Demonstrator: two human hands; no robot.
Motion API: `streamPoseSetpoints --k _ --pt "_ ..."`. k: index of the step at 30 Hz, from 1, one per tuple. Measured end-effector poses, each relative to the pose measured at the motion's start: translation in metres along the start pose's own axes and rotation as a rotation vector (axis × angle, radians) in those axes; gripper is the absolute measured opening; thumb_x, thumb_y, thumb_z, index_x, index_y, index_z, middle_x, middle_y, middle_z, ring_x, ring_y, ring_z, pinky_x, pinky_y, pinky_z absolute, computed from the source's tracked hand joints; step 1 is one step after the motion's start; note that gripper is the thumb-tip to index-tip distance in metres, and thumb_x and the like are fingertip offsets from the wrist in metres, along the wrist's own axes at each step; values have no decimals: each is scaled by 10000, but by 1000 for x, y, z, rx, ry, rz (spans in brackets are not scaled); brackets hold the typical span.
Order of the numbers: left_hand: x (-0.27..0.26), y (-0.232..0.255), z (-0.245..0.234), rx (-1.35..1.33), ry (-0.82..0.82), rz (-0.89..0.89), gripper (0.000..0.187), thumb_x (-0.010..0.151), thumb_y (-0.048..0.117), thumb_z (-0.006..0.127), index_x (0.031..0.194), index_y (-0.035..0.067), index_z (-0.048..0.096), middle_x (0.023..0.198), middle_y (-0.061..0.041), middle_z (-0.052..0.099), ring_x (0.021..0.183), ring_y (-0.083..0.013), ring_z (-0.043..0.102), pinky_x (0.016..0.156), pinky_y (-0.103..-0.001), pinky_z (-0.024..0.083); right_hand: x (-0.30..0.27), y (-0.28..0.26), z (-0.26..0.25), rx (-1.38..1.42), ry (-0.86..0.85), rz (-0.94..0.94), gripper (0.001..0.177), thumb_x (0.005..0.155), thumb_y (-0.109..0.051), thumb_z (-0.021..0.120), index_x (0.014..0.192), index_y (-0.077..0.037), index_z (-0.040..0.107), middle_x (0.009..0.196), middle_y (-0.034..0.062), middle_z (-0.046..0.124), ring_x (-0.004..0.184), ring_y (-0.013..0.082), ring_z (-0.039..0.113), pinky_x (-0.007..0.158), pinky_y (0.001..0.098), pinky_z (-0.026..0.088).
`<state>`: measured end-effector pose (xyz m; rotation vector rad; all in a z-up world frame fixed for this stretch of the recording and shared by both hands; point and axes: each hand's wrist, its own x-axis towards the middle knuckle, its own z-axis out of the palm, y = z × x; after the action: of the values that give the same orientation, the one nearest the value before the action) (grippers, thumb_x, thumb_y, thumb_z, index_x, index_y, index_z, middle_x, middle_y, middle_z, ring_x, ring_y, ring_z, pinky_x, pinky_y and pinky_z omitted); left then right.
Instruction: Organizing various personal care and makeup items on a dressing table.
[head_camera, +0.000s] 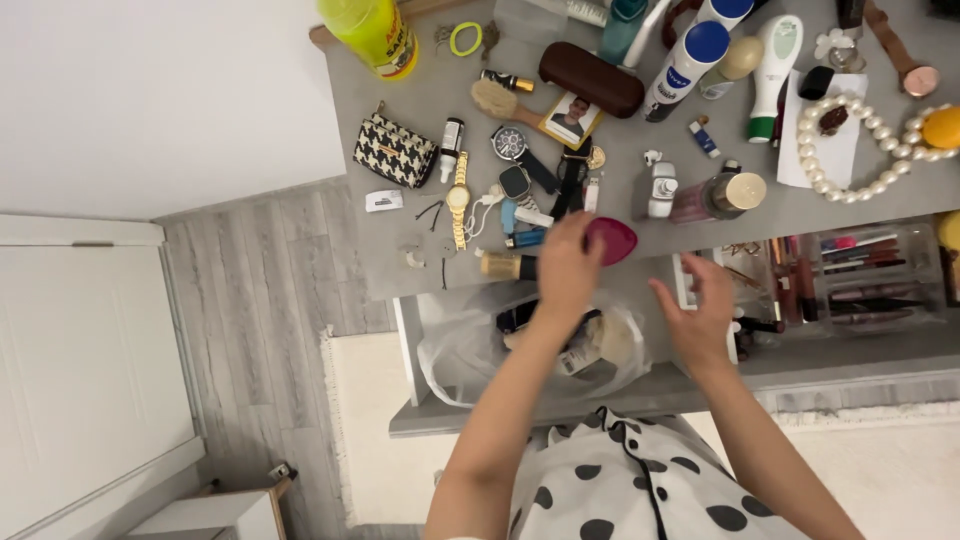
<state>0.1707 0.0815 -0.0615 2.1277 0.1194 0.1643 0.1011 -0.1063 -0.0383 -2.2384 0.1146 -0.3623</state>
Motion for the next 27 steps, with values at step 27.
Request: streamPoseSetpoints --k 27 --pt "149 -57 -51 -545 -89 -168 194 914 164 793 981 82 630 883 -5 681 809 -99 630 744 -255 525 79 -77 96 204 -278 204 240 984 -71 650 1221 -42 671 1063 117 685 707 182 683 660 332 560"
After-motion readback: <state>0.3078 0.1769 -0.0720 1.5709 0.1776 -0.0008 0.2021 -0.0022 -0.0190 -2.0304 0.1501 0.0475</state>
